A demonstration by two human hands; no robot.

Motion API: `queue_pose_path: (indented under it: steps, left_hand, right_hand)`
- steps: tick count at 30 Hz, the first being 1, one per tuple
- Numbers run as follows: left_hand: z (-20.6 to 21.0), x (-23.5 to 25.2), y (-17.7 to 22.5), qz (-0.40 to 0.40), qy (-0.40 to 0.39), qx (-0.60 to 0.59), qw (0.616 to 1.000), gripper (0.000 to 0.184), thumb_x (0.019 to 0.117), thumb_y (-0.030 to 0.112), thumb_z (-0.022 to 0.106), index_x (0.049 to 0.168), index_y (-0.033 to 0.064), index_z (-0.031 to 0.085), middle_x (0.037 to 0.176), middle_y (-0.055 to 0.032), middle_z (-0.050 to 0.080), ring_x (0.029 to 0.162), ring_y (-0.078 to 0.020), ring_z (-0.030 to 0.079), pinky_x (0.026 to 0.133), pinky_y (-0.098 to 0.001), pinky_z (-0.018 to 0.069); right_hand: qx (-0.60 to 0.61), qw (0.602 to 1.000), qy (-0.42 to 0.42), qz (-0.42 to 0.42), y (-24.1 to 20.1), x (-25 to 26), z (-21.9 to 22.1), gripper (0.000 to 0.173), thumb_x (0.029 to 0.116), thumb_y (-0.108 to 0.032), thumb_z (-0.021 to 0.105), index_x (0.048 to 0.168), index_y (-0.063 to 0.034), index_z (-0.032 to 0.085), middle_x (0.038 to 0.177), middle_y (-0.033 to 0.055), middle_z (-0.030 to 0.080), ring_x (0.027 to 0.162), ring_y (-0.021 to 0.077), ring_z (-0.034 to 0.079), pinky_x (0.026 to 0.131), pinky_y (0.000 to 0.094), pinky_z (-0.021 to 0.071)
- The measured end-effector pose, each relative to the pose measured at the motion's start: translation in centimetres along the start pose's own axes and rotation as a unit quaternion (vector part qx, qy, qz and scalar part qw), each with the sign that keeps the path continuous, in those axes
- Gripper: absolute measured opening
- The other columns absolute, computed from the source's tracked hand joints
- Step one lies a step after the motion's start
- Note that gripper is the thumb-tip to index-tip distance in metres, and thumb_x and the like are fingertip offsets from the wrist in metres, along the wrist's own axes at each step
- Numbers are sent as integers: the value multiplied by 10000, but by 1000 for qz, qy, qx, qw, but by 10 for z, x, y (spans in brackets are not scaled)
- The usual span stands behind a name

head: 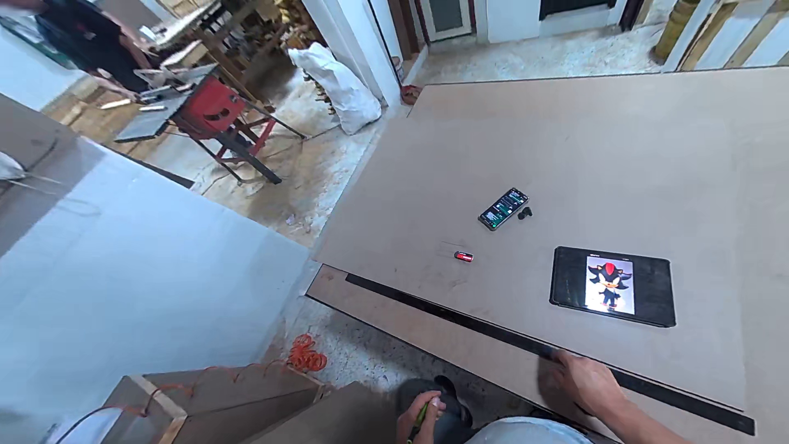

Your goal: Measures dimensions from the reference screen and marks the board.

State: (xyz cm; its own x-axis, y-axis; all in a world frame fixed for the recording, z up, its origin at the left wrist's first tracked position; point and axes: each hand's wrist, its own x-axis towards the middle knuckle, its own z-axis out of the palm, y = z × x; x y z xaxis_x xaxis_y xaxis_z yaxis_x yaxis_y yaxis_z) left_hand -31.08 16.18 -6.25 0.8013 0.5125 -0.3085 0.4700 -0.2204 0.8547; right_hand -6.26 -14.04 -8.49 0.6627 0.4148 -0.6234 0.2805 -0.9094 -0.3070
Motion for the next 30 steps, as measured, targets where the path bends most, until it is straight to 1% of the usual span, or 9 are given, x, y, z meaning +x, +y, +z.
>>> queue_pose_path:
  steps: [3,6,11,15,17,19,23,27,30]
  left_hand:
    - [-17,15,-19,15,-56,-20,998,296,1075,154,478,1218,-19,671,990,-99,778,868,-202,761,806,-387,642]
    - [-40,39,-21,49,-185,2,982,309,1088,144,451,1264,-39,629,1025,-113,776,898,-217,766,825,-399,648]
    - [-49,71,27,164,-355,84,916,289,1066,256,546,1259,92,684,1035,17,781,925,-96,748,857,-345,635]
    - [-20,83,59,217,-425,56,877,314,1107,261,432,1199,91,679,948,19,770,831,-106,749,778,-328,654]
    - [0,83,67,230,-461,90,853,302,1094,268,458,1220,110,683,975,0,753,848,-92,728,792,-320,630]
    - [21,83,78,210,-505,112,830,301,1057,265,525,1279,116,664,1100,-20,736,979,-95,705,900,-326,591]
    - [66,75,93,144,-569,51,808,299,1010,216,635,1286,100,632,1237,-11,711,1146,-120,683,1025,-334,572]
    - [108,68,113,130,-569,91,807,357,941,217,725,1284,162,641,1201,24,709,1090,-79,683,991,-321,575]
    - [138,64,132,127,-526,102,835,359,895,193,770,1238,196,664,1137,54,727,1022,-66,697,931,-321,600]
  right_hand:
    - [121,993,-7,9,-12,-15,7,467,1001,-548,550,1274,-190,675,1013,115,749,949,322,727,860,573,570]
    - [282,958,31,32,-47,-48,15,440,1023,-520,544,1247,-171,688,961,77,731,869,242,709,841,502,575]
    - [411,903,121,33,-133,-77,31,456,1012,-548,554,1269,-194,682,829,16,695,704,165,662,708,419,582]
    - [395,910,128,19,-177,-93,54,600,1015,-601,519,1447,-187,559,991,62,715,854,216,692,836,470,580]
    - [380,918,93,65,-175,-111,60,782,991,-706,450,1570,-180,419,1262,122,667,1075,262,682,977,515,547]
    - [369,920,54,118,-164,-128,60,970,934,-811,406,1650,-176,248,1425,169,562,1183,301,648,1015,545,530]
    - [381,912,82,128,-134,-146,55,996,939,-782,454,1668,-173,155,1452,152,538,1166,273,652,992,516,549]
    - [380,915,122,52,-90,-141,37,929,986,-682,497,1672,-188,111,1496,83,534,1222,191,633,1051,468,526]
    - [375,919,123,11,-49,-133,20,896,1003,-674,463,1677,-216,90,1540,70,508,1248,190,626,1059,486,518]
